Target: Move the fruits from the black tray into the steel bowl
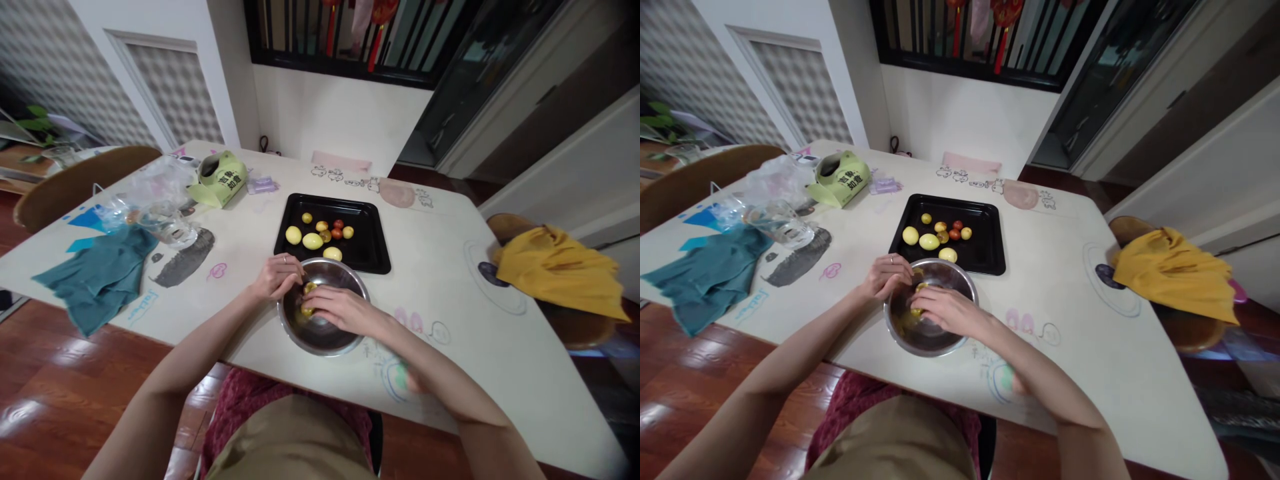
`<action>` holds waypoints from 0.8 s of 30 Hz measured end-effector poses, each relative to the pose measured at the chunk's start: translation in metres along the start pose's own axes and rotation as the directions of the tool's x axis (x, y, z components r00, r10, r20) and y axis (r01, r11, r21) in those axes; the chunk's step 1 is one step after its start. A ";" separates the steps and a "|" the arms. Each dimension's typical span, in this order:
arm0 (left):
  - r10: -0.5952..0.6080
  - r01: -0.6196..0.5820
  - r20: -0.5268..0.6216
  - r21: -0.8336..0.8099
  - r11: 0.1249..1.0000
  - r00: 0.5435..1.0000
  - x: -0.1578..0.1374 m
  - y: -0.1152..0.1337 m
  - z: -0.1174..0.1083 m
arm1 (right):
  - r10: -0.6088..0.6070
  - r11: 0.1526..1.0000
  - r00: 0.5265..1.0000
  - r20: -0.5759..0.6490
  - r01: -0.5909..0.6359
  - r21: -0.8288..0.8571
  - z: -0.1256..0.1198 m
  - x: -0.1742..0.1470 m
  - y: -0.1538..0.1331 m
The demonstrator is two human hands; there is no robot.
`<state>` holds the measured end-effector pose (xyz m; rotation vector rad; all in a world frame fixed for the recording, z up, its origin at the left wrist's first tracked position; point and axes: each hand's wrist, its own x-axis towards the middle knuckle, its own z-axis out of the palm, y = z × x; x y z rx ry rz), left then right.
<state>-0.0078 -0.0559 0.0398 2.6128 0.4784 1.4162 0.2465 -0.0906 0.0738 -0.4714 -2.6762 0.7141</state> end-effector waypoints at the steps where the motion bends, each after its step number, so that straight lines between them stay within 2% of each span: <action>1: -0.002 0.002 0.003 -0.003 1.000 1.000 0.000 0.000 0.000 | 0.000 1.000 0.999 -0.052 0.000 0.002 -0.006 -0.001 0.002; 4: -0.029 0.029 0.014 -0.017 0.999 0.999 -0.002 -0.001 0.001 | 0.083 0.995 0.960 -0.266 -0.092 -0.022 -0.025 -0.005 0.020; 7: -0.039 0.038 -0.014 -0.038 0.999 0.999 -0.005 -0.005 0.005 | 0.228 0.955 0.842 -0.489 -0.292 -0.056 -0.041 -0.013 0.058; 10: -0.020 0.018 -0.040 -0.051 0.999 0.999 -0.007 -0.007 0.008 | 0.318 0.896 0.744 -0.588 -0.438 -0.070 -0.048 -0.020 0.107; 12: -0.037 0.035 -0.036 -0.056 0.998 0.999 -0.006 -0.007 0.008 | 0.389 0.853 0.707 -0.591 -0.518 -0.059 -0.047 -0.021 0.136; 15: -0.060 0.059 -0.008 -0.053 0.997 0.998 -0.004 -0.004 0.005 | 0.439 0.826 0.712 -0.548 -0.560 -0.066 -0.044 -0.015 0.162; 18: -0.042 0.042 0.010 -0.030 0.999 0.999 -0.001 0.000 0.002 | 0.436 0.817 0.726 -0.532 -0.567 -0.103 -0.041 -0.003 0.171; 24: -0.050 0.051 0.036 -0.016 0.999 0.998 0.000 0.002 -0.001 | 0.470 0.763 0.679 -0.564 -0.634 -0.126 -0.040 0.010 0.170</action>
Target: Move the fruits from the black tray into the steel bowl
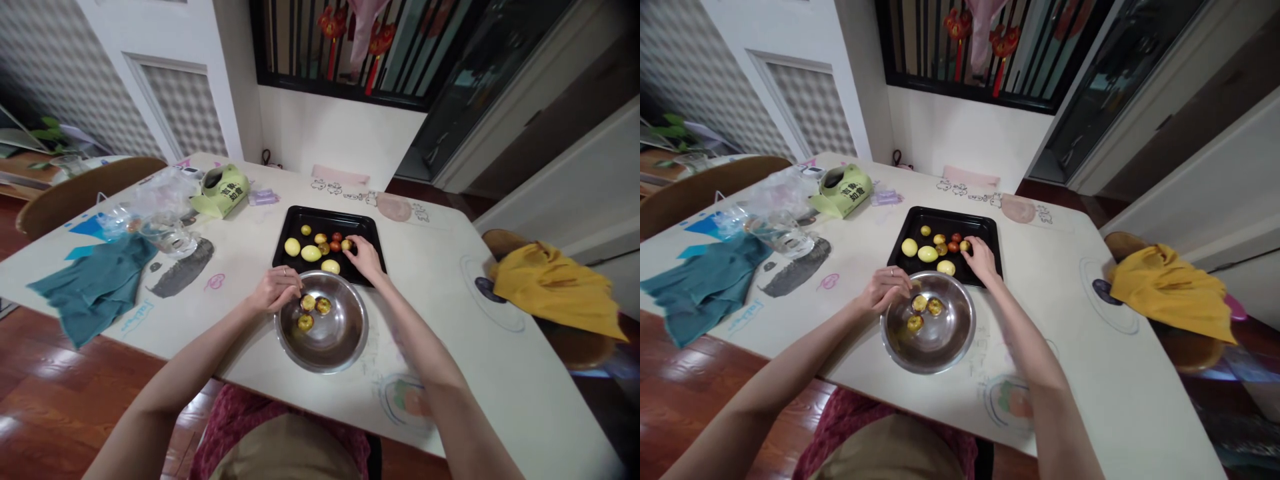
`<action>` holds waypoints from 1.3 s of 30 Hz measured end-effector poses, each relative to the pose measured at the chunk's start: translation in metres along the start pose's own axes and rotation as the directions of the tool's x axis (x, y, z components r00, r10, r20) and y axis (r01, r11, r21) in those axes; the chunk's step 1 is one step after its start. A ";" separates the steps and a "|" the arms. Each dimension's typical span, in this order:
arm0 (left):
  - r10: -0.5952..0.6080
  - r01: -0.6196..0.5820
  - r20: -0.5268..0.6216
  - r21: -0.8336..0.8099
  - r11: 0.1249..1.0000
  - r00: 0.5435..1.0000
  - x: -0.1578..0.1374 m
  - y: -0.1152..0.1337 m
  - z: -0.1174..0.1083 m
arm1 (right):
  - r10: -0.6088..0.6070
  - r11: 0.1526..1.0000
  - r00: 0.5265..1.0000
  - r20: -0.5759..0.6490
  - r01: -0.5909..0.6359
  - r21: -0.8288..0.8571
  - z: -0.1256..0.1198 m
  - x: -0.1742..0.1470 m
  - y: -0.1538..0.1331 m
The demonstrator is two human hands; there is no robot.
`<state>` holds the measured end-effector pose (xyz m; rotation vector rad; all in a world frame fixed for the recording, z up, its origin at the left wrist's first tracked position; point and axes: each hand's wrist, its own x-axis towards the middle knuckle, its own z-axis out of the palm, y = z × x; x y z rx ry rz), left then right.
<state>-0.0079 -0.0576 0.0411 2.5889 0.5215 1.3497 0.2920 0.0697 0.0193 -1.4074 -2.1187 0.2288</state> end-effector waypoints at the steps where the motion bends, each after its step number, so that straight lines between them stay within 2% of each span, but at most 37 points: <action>1: 0.001 -0.001 0.006 0.004 1.000 1.000 0.000 0.000 0.000 | 0.011 1.000 1.000 0.005 -0.011 -0.003 -0.001 0.000 -0.001; 6: 0.016 -0.017 -0.030 -0.008 1.000 0.999 -0.002 -0.003 0.003 | 0.023 0.999 1.000 -0.009 -0.022 0.034 -0.018 -0.008 -0.017; 10: 0.038 -0.039 -0.054 -0.015 0.999 0.998 -0.003 -0.004 0.005 | -0.063 0.985 0.997 -0.041 0.069 0.159 -0.049 -0.038 -0.049; 13: 0.030 -0.030 -0.034 -0.007 1.000 0.999 -0.003 -0.005 0.005 | -0.104 0.979 0.994 0.032 0.097 0.179 -0.074 -0.074 -0.082; 15: 0.032 -0.033 -0.041 -0.001 0.999 0.999 -0.003 -0.005 0.005 | -0.124 0.978 0.981 0.149 0.096 0.183 -0.083 -0.097 -0.102; 18: 0.025 -0.025 -0.048 0.003 1.000 0.999 -0.004 -0.006 0.006 | -0.143 0.980 0.932 0.334 0.086 0.180 -0.082 -0.122 -0.119; 20: 0.023 -0.023 -0.045 0.008 1.000 0.999 -0.003 -0.006 0.005 | -0.139 0.986 0.904 0.404 0.091 0.137 -0.074 -0.131 -0.123; 27: 0.031 -0.030 -0.043 0.018 0.999 0.999 -0.002 -0.005 0.003 | -0.088 0.995 0.882 0.464 0.104 -0.009 -0.052 -0.136 -0.121; 32: 0.025 -0.025 -0.062 -0.005 1.000 0.998 -0.006 -0.008 0.008 | -0.070 0.996 0.883 0.464 0.089 -0.020 -0.057 -0.135 -0.122; 34: 0.012 -0.014 -0.076 -0.019 1.000 0.997 -0.007 -0.010 0.009 | -0.078 0.996 0.902 0.425 0.086 0.000 -0.061 -0.136 -0.121; 36: -0.032 0.030 -0.057 -0.031 0.999 0.998 -0.006 -0.011 0.008 | -0.121 0.993 0.932 0.342 0.109 0.054 -0.064 -0.140 -0.120; 39: -0.115 0.116 0.012 -0.052 0.992 0.993 -0.002 -0.010 0.002 | -0.236 0.962 0.960 0.152 0.208 0.180 -0.064 -0.156 -0.117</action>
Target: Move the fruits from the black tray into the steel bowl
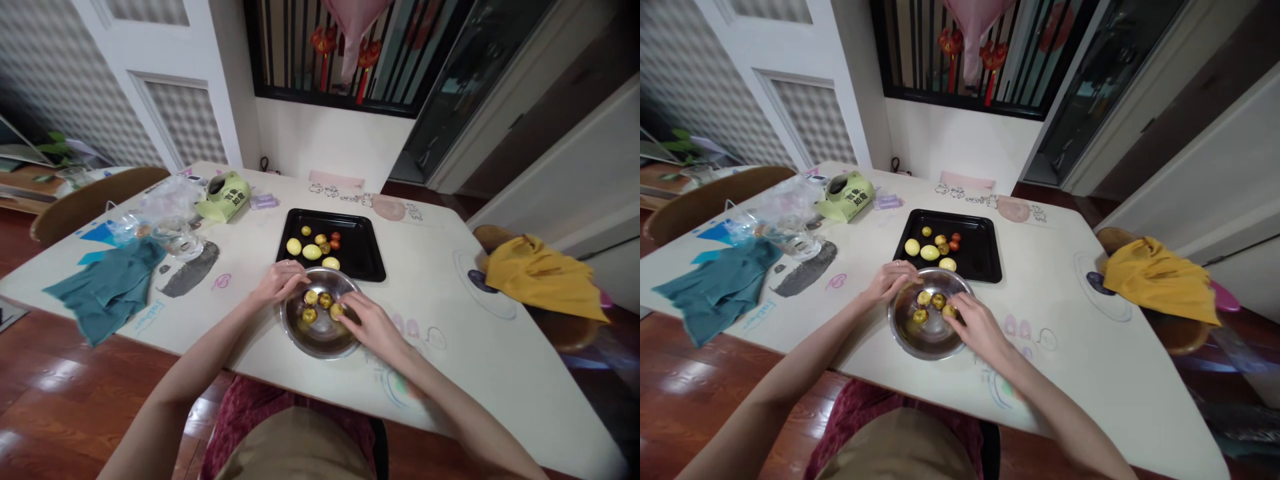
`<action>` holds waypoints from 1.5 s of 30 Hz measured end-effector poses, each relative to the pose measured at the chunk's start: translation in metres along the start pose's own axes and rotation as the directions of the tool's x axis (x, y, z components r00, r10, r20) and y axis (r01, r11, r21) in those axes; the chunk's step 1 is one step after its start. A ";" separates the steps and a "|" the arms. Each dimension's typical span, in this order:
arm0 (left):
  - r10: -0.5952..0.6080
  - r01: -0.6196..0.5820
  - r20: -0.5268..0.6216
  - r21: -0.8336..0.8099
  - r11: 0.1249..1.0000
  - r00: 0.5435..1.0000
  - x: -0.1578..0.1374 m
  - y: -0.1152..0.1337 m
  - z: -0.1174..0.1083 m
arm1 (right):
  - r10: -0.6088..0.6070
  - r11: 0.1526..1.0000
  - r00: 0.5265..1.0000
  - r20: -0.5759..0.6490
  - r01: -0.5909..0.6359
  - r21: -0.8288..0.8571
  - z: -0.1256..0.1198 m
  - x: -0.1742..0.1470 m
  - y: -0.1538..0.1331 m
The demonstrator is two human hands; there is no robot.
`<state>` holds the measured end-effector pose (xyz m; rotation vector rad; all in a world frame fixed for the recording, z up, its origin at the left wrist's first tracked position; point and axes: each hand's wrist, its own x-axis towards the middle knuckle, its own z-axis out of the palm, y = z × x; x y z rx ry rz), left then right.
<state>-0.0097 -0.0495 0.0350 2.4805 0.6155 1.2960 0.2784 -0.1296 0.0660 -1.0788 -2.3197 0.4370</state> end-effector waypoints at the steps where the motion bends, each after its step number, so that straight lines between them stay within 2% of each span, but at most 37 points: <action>1: -0.031 0.031 0.025 -0.001 1.000 0.999 0.002 0.001 -0.003 | -0.049 0.998 0.997 -0.066 0.051 0.029 0.002 -0.007 0.001; 4: -0.135 0.134 0.036 0.038 0.990 0.990 0.007 -0.001 -0.009 | -0.203 0.976 0.947 -0.249 0.217 0.032 0.012 -0.028 0.007; 6: -0.209 0.209 -0.006 0.100 0.973 0.978 0.012 -0.009 -0.013 | -0.325 0.942 0.895 -0.305 0.334 -0.026 0.018 -0.037 0.013; 8: -0.274 0.277 -0.040 0.174 0.945 0.961 0.021 -0.022 -0.015 | -0.394 0.916 0.857 -0.331 0.396 -0.066 0.023 -0.040 0.020; 12: -0.371 0.361 -0.030 0.317 0.877 0.928 0.055 -0.058 -0.012 | -0.357 0.927 0.858 -0.370 0.373 -0.030 0.026 -0.038 0.025; 13: -0.423 0.398 -0.016 0.367 0.841 0.906 0.066 -0.067 -0.009 | -0.345 0.931 0.860 -0.377 0.365 -0.020 0.026 -0.038 0.024; 15: -0.564 0.485 0.020 0.484 0.728 0.826 0.085 -0.084 -0.002 | -0.333 0.934 0.861 -0.383 0.358 -0.008 0.026 -0.039 0.023; 17: -0.610 0.509 0.033 0.518 0.688 0.792 0.099 -0.097 0.006 | -0.338 0.931 0.855 -0.394 0.365 -0.008 0.026 -0.041 0.021; 21: -0.667 0.529 0.056 0.561 0.637 0.743 0.109 -0.115 0.017 | -0.366 0.920 0.832 -0.417 0.390 -0.030 0.024 -0.042 0.017; 24: -0.686 0.535 0.063 0.577 0.617 0.724 0.110 -0.121 0.018 | -0.369 0.921 0.831 -0.417 0.387 -0.045 0.022 -0.042 0.015; 28: -0.663 0.538 0.042 0.547 0.641 0.747 0.115 -0.119 0.015 | -0.364 0.924 0.831 -0.421 0.381 -0.047 0.021 -0.042 0.014; 32: -0.579 0.515 0.001 0.456 0.726 0.816 0.115 -0.102 0.012 | -0.341 0.933 0.833 -0.436 0.355 -0.051 0.024 -0.042 0.016; 34: -0.499 0.468 -0.016 0.373 0.801 0.866 0.108 -0.085 0.011 | -0.321 0.941 0.835 -0.448 0.334 -0.050 0.026 -0.043 0.019; 35: -0.400 0.396 -0.039 0.258 0.881 0.916 0.103 -0.074 0.011 | -0.315 0.943 0.833 -0.455 0.329 -0.049 0.027 -0.043 0.020; 37: -0.244 0.250 -0.061 0.103 0.963 0.968 0.089 -0.048 0.010 | -0.308 0.944 0.826 -0.471 0.326 -0.046 0.029 -0.043 0.021; 40: -0.153 0.154 -0.037 0.011 0.988 0.988 0.068 -0.007 0.009 | -0.305 0.947 0.814 -0.494 0.313 -0.069 0.028 -0.039 0.021; 45: -0.171 0.170 0.007 -0.155 0.973 0.985 0.046 0.039 0.012 | -0.328 0.944 0.807 -0.491 0.265 -0.194 0.015 -0.022 0.015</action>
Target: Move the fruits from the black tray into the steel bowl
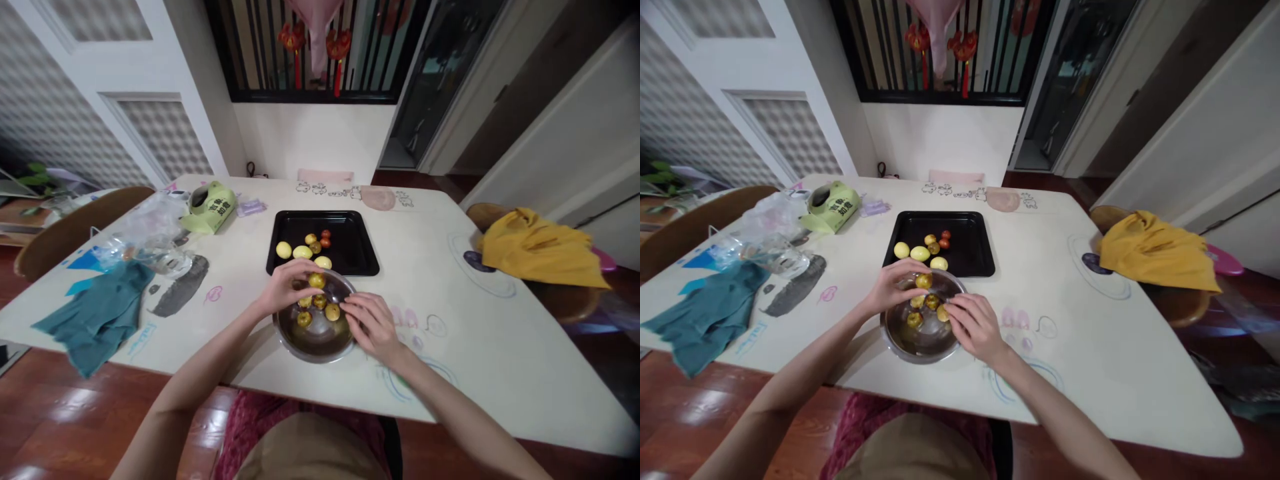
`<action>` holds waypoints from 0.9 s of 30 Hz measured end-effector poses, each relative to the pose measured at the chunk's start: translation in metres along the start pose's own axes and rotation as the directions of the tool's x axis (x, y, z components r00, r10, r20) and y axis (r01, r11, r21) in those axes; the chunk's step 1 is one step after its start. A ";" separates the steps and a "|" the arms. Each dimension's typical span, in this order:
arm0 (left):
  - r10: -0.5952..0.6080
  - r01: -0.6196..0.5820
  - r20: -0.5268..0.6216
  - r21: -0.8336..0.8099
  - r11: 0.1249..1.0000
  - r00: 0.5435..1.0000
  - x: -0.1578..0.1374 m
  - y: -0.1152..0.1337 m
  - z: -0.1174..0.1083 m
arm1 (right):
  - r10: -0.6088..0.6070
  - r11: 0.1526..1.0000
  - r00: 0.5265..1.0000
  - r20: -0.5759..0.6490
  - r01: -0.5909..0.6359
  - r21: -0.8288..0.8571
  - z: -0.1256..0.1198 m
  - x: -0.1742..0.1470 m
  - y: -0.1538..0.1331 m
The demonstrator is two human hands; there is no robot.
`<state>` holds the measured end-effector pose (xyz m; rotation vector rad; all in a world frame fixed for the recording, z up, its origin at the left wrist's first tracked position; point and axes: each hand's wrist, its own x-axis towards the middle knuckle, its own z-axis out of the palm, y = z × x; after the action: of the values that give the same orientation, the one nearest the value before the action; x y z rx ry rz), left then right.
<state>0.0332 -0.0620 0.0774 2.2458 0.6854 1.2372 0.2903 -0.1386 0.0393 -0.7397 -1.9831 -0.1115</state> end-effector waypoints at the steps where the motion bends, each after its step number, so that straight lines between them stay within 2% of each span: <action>1: 0.002 -0.002 0.004 -0.014 1.000 1.000 -0.003 0.004 0.002 | -0.020 1.000 1.000 0.015 0.021 -0.015 0.000 0.005 0.001; 4: 0.064 -0.064 0.008 -0.034 0.997 0.998 -0.009 0.010 0.006 | -0.096 0.995 0.987 0.133 0.100 -0.023 0.001 0.018 0.002; 7: 0.103 -0.102 0.033 -0.047 0.994 0.994 -0.016 0.013 0.009 | -0.119 0.991 0.956 0.268 0.132 -0.028 0.005 0.024 0.001; 9: 0.075 -0.071 0.050 -0.069 0.995 0.996 -0.020 0.015 0.010 | -0.122 0.990 0.945 0.304 0.139 -0.035 0.008 0.024 -0.003; 12: -0.010 0.018 0.066 -0.115 0.993 0.998 -0.025 0.015 0.008 | -0.134 0.987 0.948 0.289 0.153 -0.043 0.012 0.024 -0.009; 15: -0.013 0.033 0.147 -0.131 0.991 0.989 -0.026 0.010 0.002 | -0.074 0.997 0.962 0.264 0.074 0.007 0.015 0.022 -0.014; 18: 0.068 -0.041 0.206 -0.133 0.990 0.976 -0.026 0.000 -0.008 | 0.005 0.993 0.970 0.241 -0.032 0.110 0.015 0.020 -0.018; 20: 0.100 -0.071 0.211 -0.144 0.987 0.972 -0.028 -0.007 -0.013 | 0.019 0.983 0.959 0.282 -0.070 0.172 0.013 0.021 -0.019; 22: 0.127 -0.091 0.215 -0.169 0.981 0.968 -0.032 -0.013 -0.015 | 0.026 0.969 0.924 0.382 -0.117 0.217 0.010 0.023 -0.020; 27: 0.212 -0.175 0.175 -0.208 0.962 0.961 -0.042 -0.022 -0.010 | 0.066 0.926 0.774 0.629 -0.282 0.249 0.005 0.033 -0.021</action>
<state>0.0009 -0.0702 0.0427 2.2741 0.2638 1.0971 0.2637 -0.1390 0.0688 -0.7966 -2.4376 0.6497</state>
